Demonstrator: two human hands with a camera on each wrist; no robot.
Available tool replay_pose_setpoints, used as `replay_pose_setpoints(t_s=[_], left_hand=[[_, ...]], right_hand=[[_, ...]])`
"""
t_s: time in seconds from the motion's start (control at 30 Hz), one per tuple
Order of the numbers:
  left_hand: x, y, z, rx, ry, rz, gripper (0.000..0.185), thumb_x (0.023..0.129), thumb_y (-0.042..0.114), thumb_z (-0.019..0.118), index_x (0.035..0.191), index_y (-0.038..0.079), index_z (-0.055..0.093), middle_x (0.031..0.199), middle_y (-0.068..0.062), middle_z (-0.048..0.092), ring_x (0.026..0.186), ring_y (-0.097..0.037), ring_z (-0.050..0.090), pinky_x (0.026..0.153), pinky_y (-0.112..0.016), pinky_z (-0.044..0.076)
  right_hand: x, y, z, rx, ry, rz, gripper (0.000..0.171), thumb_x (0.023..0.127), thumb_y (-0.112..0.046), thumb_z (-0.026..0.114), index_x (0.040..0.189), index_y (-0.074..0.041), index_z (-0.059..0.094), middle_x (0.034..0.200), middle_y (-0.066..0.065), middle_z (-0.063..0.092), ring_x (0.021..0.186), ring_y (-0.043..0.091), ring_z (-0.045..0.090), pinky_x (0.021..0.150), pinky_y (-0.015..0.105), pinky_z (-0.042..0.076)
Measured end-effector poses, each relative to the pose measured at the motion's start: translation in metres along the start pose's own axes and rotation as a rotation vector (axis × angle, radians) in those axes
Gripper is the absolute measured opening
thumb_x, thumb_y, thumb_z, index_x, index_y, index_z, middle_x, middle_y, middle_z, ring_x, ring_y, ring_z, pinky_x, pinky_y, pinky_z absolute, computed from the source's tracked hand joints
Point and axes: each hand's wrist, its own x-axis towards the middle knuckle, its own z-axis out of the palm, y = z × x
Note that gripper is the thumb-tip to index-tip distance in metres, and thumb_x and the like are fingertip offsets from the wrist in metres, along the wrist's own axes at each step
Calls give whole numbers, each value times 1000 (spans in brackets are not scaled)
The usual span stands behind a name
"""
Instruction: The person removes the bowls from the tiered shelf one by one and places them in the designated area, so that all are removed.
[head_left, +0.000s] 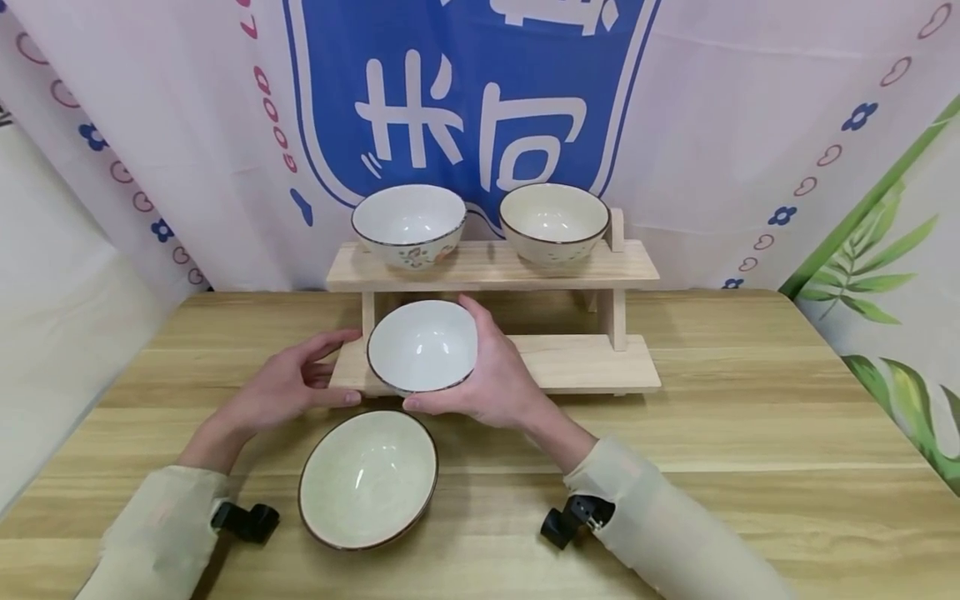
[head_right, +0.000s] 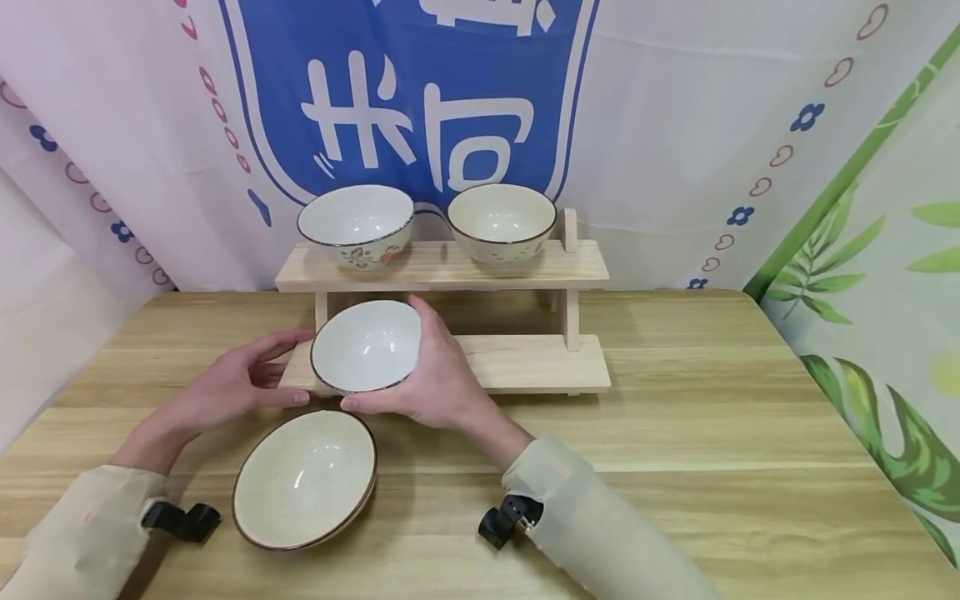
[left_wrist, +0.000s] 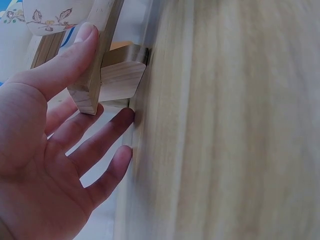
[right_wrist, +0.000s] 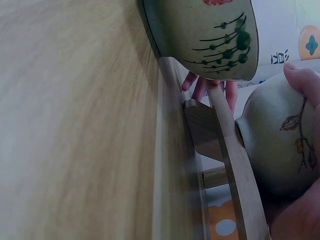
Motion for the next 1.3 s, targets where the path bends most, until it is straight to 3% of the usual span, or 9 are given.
replay_pose_setpoints(t_s=[0.23,0.43,0.77,1.03,1.3], left_hand=[[0,-1,-1,-28,-3,1,93,90,32,89,167,23,38,160,-23,54,140,-41,62,100,-30,56],[1,0,0,-46,-15,2,93,90,31,89,167,23,38,163,-23,50,143,-42,59,104,-35,56],[1,-1,0,-25,-11,5,93,91,31,89,167,22,37,163,-25,50,143,-44,59,107,-46,57],[-1,0,-1,-34,-9,13,93,90,31,89,167,22,39,162,-24,52,142,-43,60,106,-39,55],[-2,0,-1,-45,-4,18,92,90,31,90,166,23,39,162,-23,51,144,-42,59,111,-48,54]], right_hand=[[-4,0,-12,-7,8,28,131,66,-30,104,169,-16,24,155,9,52,133,29,62,111,50,53],[-12,-1,-28,-5,8,25,129,68,-27,103,170,-14,24,156,11,51,134,31,62,111,51,53],[-31,-4,-45,-16,-5,-1,127,67,-26,104,168,-19,27,157,11,51,133,32,63,111,51,53],[-47,-2,-54,-2,-48,-8,124,68,-27,103,168,-21,29,159,8,49,134,32,62,111,52,52],[-58,0,-59,13,-66,-33,122,69,-26,103,167,-21,31,159,7,50,134,32,62,109,52,54]])
